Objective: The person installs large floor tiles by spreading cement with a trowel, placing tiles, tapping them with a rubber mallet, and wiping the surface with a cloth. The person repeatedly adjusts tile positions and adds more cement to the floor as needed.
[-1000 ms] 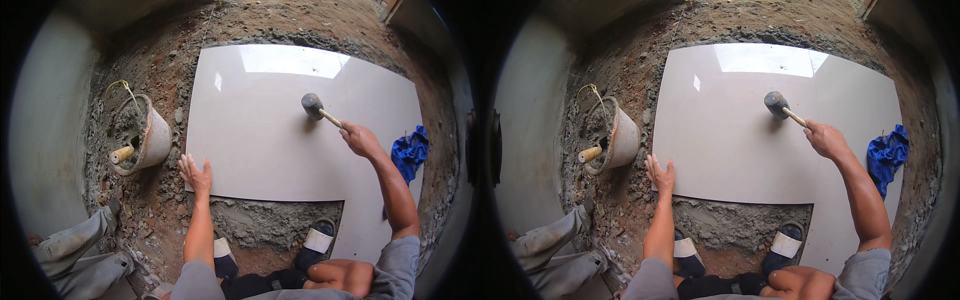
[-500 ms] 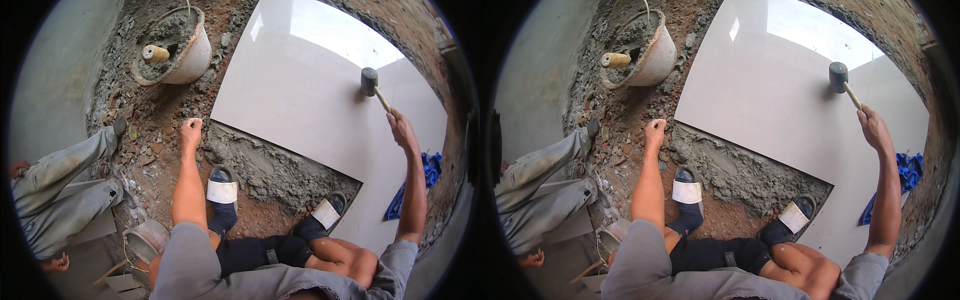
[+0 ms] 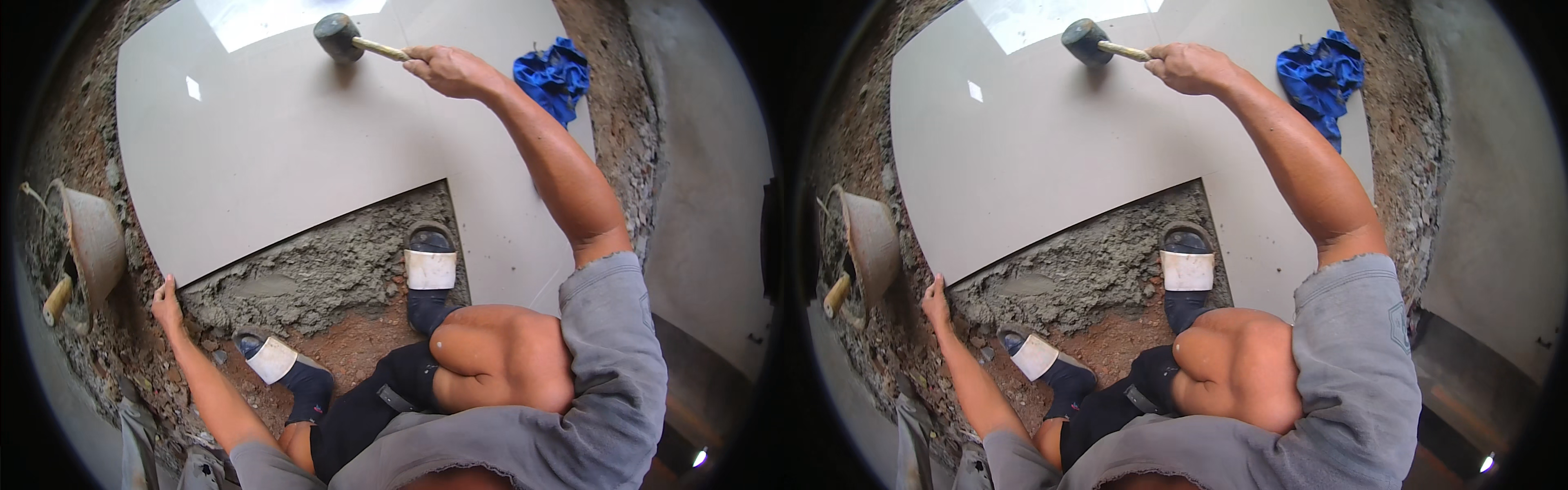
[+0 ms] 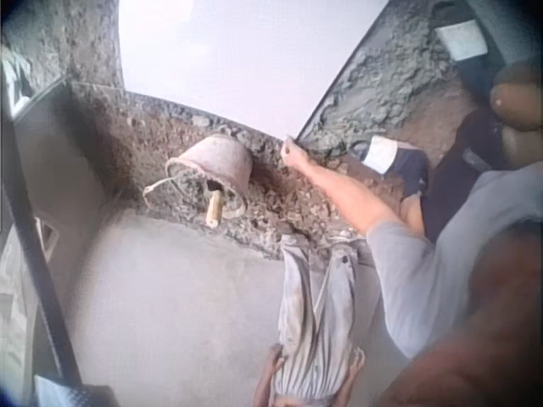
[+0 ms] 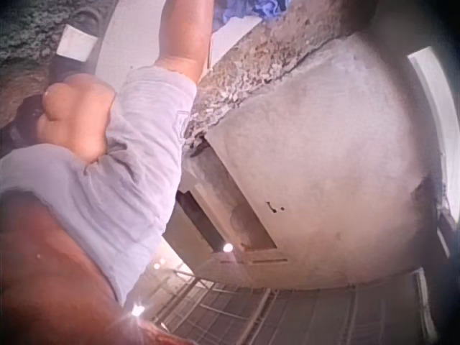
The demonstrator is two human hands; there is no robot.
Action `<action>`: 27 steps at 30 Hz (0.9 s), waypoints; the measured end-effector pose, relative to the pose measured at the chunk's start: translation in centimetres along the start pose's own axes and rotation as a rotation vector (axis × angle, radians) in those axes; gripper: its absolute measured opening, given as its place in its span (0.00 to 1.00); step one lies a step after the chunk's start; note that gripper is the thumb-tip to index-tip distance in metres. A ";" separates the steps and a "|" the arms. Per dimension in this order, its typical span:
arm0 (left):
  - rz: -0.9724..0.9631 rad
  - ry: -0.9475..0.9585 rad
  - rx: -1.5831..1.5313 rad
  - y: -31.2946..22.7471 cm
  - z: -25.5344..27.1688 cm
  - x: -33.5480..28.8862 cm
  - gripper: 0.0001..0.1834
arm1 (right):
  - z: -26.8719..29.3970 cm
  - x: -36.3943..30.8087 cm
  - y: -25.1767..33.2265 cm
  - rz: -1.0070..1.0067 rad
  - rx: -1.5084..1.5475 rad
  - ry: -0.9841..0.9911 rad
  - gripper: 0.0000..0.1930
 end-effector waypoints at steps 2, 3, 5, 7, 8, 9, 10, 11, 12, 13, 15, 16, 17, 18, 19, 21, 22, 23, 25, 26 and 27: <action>0.014 0.018 0.028 0.7 0.0 1.0 0.27 | -0.6 -1.1 -1.0 -0.053 0.072 0.068 0.24; 0.031 0.027 0.043 1.2 0.2 1.5 0.27 | -0.6 -1.7 -1.4 -0.072 0.057 0.053 0.23; 0.034 0.071 0.038 2.0 0.1 2.7 0.27 | -0.2 -2.6 -1.7 -0.059 0.054 -0.018 0.21; 0.033 0.112 0.043 2.8 0.1 3.9 0.26 | -0.4 -3.2 -1.9 -0.043 0.083 -0.022 0.21; 0.029 0.133 0.051 3.2 0.1 4.4 0.26 | -0.4 -3.4 -2.0 -0.038 0.090 -0.031 0.21; 0.041 0.142 0.076 3.6 0.2 4.9 0.25 | -0.4 -3.5 -2.1 -0.042 0.094 -0.038 0.21; 0.011 0.143 0.103 3.7 0.2 5.3 0.25 | -0.3 -3.6 -2.1 -0.023 0.100 -0.042 0.21; -0.013 0.168 0.072 3.8 0.1 5.6 0.24 | -0.3 -3.6 -2.1 -0.014 0.104 -0.043 0.20; -0.018 0.177 0.061 4.0 0.1 5.8 0.24 | -0.5 -3.7 -2.1 -0.005 0.117 -0.021 0.20; 0.001 0.183 0.060 4.2 0.1 6.0 0.24 | -0.4 -3.7 -2.2 -0.001 0.111 -0.037 0.20; -0.003 0.192 0.039 4.3 0.0 6.1 0.23 | -0.4 -3.8 -2.1 0.016 0.131 -0.040 0.19; 0.023 0.199 0.037 4.4 0.0 6.0 0.23 | -0.3 -4.0 -2.1 0.025 0.146 -0.055 0.19; 0.051 0.171 0.057 4.5 0.2 6.0 0.23 | -0.1 -4.2 -1.9 0.045 0.174 -0.091 0.19; 0.051 0.195 0.003 4.4 0.0 5.8 0.23 | -0.1 -4.5 -1.8 0.052 0.205 -0.115 0.20; 0.053 0.185 -0.029 4.3 0.1 5.6 0.23 | -0.4 -4.8 -1.7 0.069 0.209 -0.109 0.20; 0.095 0.193 -0.064 4.3 0.0 5.4 0.23 | -1.0 -5.2 -1.6 0.063 0.211 -0.085 0.20; 0.136 0.211 -0.067 4.4 -0.1 5.2 0.24 | -1.3 -5.3 -1.5 0.065 0.215 -0.056 0.20; 0.175 0.193 -0.037 4.6 0.1 5.1 0.25 | -1.7 -5.4 -1.5 0.051 0.218 -0.031 0.20; 0.139 0.201 -0.071 4.2 0.0 5.0 0.25 | -2.1 -5.4 -1.6 0.026 0.231 0.011 0.20; 0.120 0.200 -0.079 4.0 0.0 5.0 0.26 | -2.2 -5.3 -1.7 0.016 0.243 0.028 0.21; 0.121 0.207 -0.106 4.0 0.0 5.0 0.26 | -2.3 -5.3 -1.8 0.000 0.261 0.054 0.21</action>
Point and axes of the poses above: each hand's wrist, its own x-axis towards the middle knuckle, its own z-axis out of the back of the hand, y = z × x, the point moved 7 cm from there along x, towards the middle knuckle, and after that the axes turned 2 degrees about -y, right-handed, at the moved point
